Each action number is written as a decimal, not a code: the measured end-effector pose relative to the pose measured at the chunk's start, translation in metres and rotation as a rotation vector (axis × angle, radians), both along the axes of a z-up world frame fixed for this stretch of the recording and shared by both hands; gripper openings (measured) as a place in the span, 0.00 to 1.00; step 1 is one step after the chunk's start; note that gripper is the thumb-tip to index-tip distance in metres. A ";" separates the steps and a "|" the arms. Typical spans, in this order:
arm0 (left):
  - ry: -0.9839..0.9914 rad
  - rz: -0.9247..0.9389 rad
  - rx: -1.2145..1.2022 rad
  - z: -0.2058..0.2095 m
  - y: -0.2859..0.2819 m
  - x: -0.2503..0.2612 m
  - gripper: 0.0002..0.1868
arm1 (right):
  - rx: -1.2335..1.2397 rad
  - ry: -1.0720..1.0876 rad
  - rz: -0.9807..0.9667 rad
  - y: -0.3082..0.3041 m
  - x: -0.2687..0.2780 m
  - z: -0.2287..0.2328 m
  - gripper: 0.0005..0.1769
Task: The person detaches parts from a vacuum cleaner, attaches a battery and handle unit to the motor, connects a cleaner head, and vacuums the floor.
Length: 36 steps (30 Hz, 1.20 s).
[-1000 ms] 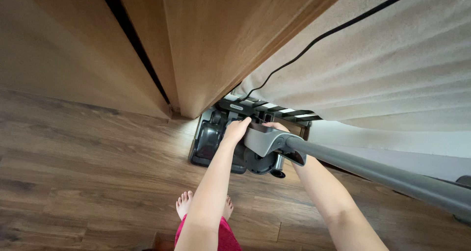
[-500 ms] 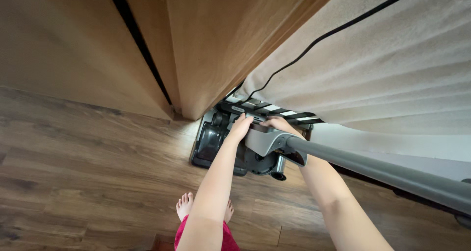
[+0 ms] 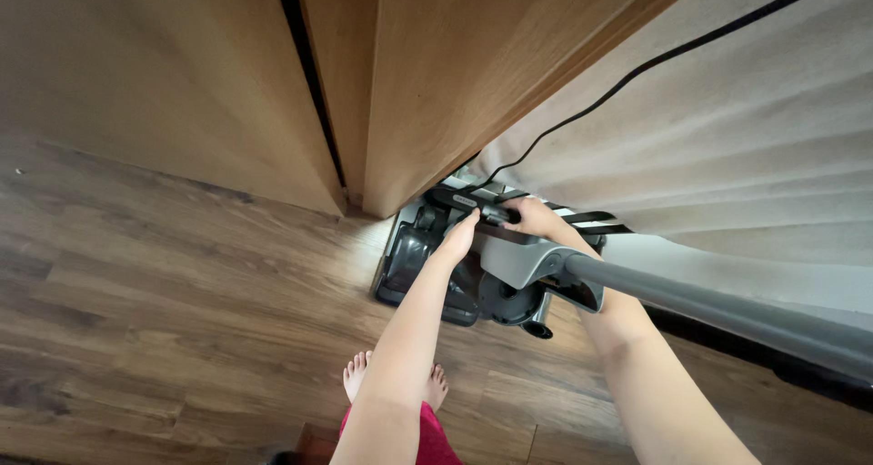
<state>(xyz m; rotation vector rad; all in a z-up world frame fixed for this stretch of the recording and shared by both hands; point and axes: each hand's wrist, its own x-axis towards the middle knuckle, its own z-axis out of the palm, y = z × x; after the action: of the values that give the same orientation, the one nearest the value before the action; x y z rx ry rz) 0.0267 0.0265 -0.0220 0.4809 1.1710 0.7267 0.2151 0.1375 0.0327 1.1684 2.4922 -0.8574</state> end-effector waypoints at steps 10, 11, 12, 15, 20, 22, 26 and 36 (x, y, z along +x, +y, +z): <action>-0.150 0.130 0.083 -0.020 0.001 0.010 0.34 | 0.081 -0.111 -0.060 -0.015 -0.027 0.033 0.33; -0.150 0.135 0.085 -0.018 -0.003 0.009 0.32 | 0.080 -0.109 -0.062 -0.018 -0.024 0.032 0.33; -0.149 0.133 0.085 -0.017 -0.005 0.006 0.32 | 0.109 -0.061 -0.052 -0.020 -0.022 0.032 0.33; -0.221 0.263 0.251 -0.014 -0.009 0.001 0.29 | 0.149 -0.021 -0.060 -0.018 -0.017 0.042 0.31; -0.206 0.270 0.264 -0.017 -0.012 0.000 0.28 | 0.242 -0.139 -0.110 -0.016 -0.026 0.104 0.29; -0.222 0.279 0.260 -0.010 -0.007 0.001 0.27 | 0.234 -0.093 -0.101 -0.014 -0.036 0.147 0.27; -0.276 0.332 0.401 0.017 0.003 0.001 0.26 | 0.327 -0.011 -0.054 -0.019 -0.057 0.226 0.27; -0.232 0.410 0.684 0.190 -0.030 -0.069 0.29 | 0.536 0.217 -0.451 -0.086 -0.052 0.362 0.27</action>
<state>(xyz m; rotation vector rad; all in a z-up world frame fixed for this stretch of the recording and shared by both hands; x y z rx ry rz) -0.0420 -0.0032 0.1679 0.7048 0.7848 1.5157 0.1631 0.0516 0.3951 1.9595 2.7760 -0.4209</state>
